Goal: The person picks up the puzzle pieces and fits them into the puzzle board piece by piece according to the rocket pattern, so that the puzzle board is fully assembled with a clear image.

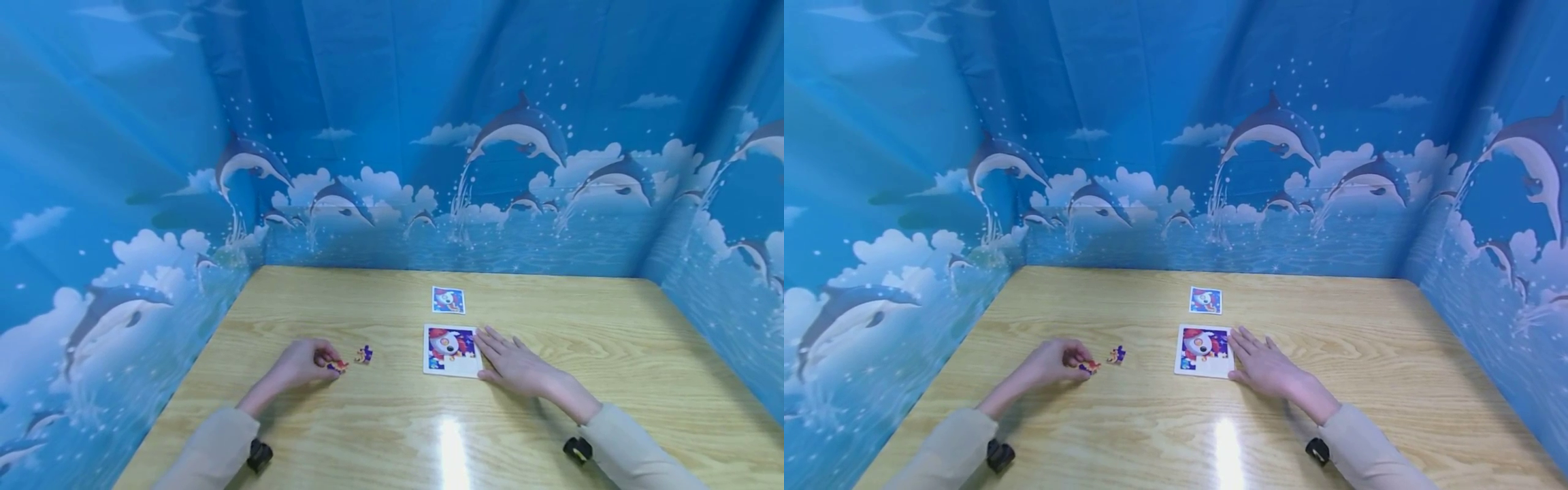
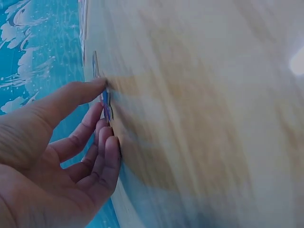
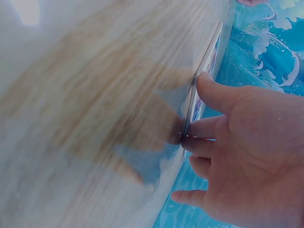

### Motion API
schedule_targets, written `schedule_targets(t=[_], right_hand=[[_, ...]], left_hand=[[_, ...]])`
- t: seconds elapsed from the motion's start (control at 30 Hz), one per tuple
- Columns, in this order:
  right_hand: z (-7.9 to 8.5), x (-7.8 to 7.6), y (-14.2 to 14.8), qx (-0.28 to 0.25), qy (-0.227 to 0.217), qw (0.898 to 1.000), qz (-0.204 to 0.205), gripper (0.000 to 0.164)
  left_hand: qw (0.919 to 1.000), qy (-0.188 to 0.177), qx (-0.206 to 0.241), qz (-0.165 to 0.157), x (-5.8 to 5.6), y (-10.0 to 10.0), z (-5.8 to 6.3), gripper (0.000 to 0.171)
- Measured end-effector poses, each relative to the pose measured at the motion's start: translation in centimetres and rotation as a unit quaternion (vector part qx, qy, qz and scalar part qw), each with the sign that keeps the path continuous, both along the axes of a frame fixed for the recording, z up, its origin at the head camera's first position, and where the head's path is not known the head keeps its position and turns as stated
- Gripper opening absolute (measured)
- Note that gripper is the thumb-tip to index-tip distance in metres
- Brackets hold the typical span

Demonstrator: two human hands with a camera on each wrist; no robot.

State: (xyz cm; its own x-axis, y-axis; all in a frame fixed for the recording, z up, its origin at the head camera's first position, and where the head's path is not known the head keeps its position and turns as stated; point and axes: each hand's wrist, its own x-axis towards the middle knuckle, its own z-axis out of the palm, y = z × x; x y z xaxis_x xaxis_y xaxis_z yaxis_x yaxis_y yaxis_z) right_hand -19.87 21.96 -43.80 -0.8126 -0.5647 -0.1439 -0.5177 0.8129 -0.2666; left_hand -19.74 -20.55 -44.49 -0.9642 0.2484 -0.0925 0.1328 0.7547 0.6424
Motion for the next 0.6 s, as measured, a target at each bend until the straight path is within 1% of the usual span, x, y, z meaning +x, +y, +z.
schedule_targets(t=[0.1, 0.2, 0.27, 0.37, 0.43, 0.5, 0.6], right_hand=[[0.1, 0.1, 0.0, -0.002, 0.003, 1.0, 0.001, 0.069], [0.1, 0.1, 0.0, -0.003, 0.002, 1.0, 0.002, 0.069], [-0.3, 0.0, 0.1, -0.008, 0.008, 1.0, 0.007, 0.07], [-0.2, 0.0, 0.2, -0.009, 0.009, 1.0, 0.007, 0.07], [-0.2, 0.0, 0.2, -0.008, 0.007, 1.0, 0.007, 0.07], [0.2, 0.1, 0.0, -0.003, 0.0, 1.0, 0.002, 0.069], [0.3, 0.2, -0.1, -0.003, 0.0, 1.0, 0.002, 0.069]], left_hand=[[1.0, -0.007, 0.002, -0.001, -0.1, 0.2, 0.2, 0.029], [0.9996, -0.012, 0.022, -0.013, -0.2, 0.1, 0.2, 0.028], [0.9987, -0.019, 0.041, -0.021, -0.4, -0.1, 0.2, 0.022], [0.997, -0.027, 0.062, -0.037, -0.7, -0.5, 0.0, 0.013], [0.9965, -0.03, 0.067, -0.041, -0.8, -0.7, 0.0, 0.01], [0.9964, -0.029, 0.067, -0.044, -1.0, -0.7, 0.1, 0.011], [0.9965, -0.023, 0.07, -0.04, -1.4, -0.4, 0.5, 0.012]])
